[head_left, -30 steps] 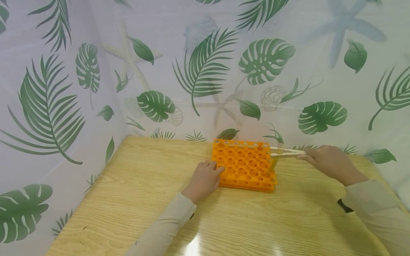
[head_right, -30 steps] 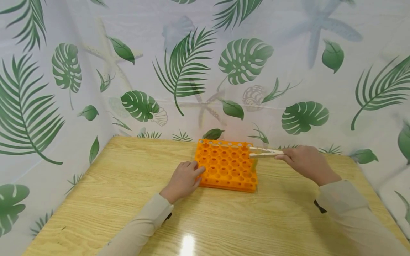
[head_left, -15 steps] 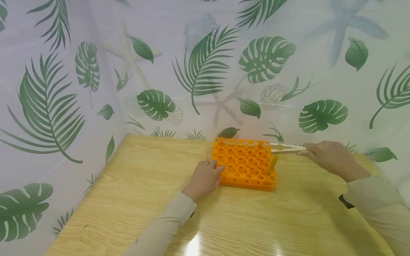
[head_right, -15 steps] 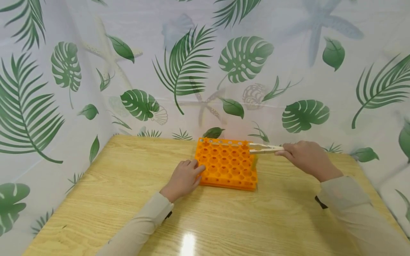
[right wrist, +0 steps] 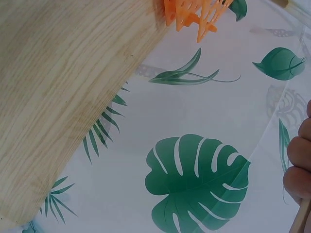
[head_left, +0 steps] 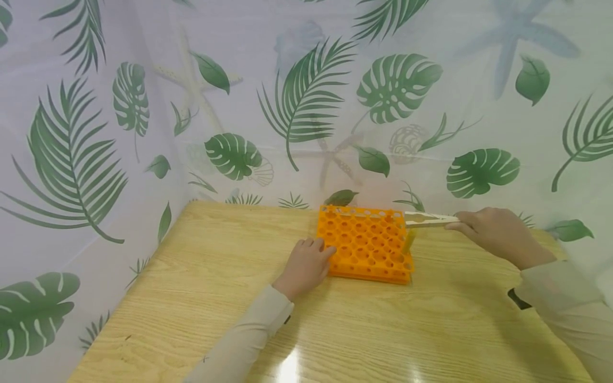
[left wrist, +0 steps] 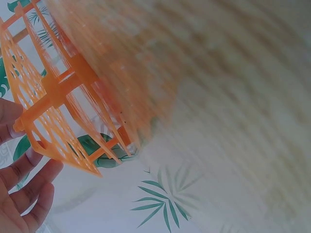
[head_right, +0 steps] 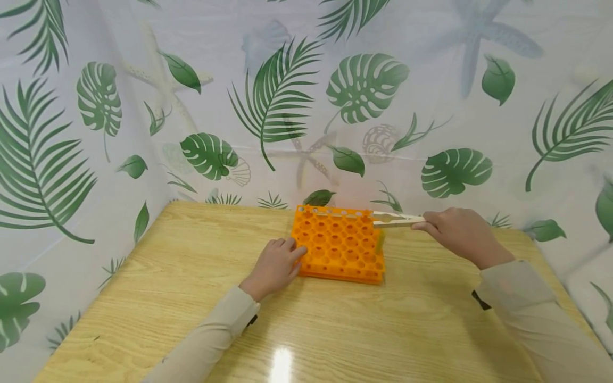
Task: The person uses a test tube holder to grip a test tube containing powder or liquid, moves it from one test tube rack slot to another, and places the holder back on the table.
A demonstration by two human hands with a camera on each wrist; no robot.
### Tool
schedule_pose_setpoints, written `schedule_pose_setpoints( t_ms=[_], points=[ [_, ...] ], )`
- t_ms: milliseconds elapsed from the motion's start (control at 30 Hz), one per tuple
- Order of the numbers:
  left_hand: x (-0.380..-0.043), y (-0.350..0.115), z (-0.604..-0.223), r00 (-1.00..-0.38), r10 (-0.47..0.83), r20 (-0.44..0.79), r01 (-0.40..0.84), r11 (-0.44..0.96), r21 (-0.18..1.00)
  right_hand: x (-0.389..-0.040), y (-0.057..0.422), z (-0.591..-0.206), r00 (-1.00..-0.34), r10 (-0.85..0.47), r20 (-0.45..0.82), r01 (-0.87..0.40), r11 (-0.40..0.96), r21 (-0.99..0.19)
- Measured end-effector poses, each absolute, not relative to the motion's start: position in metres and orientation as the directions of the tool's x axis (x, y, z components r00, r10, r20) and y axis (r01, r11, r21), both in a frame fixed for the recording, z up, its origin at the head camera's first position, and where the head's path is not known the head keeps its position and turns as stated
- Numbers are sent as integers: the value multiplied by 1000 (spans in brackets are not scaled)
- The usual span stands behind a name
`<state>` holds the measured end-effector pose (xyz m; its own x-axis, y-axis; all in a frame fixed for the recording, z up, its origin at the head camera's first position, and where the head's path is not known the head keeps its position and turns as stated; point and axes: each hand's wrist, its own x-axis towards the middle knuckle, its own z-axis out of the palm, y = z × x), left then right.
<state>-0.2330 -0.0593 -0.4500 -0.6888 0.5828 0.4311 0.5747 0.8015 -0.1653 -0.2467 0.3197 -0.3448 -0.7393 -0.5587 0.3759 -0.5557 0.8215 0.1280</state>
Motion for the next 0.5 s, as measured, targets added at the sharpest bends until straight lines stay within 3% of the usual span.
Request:
schedule_pose_setpoints(
  t_ms=[500],
  points=[
    [-232,-59,-449,-693,581,427,574,803,-161,-243,320,-340,-740,-554,381,-553,824,124]
  ],
)
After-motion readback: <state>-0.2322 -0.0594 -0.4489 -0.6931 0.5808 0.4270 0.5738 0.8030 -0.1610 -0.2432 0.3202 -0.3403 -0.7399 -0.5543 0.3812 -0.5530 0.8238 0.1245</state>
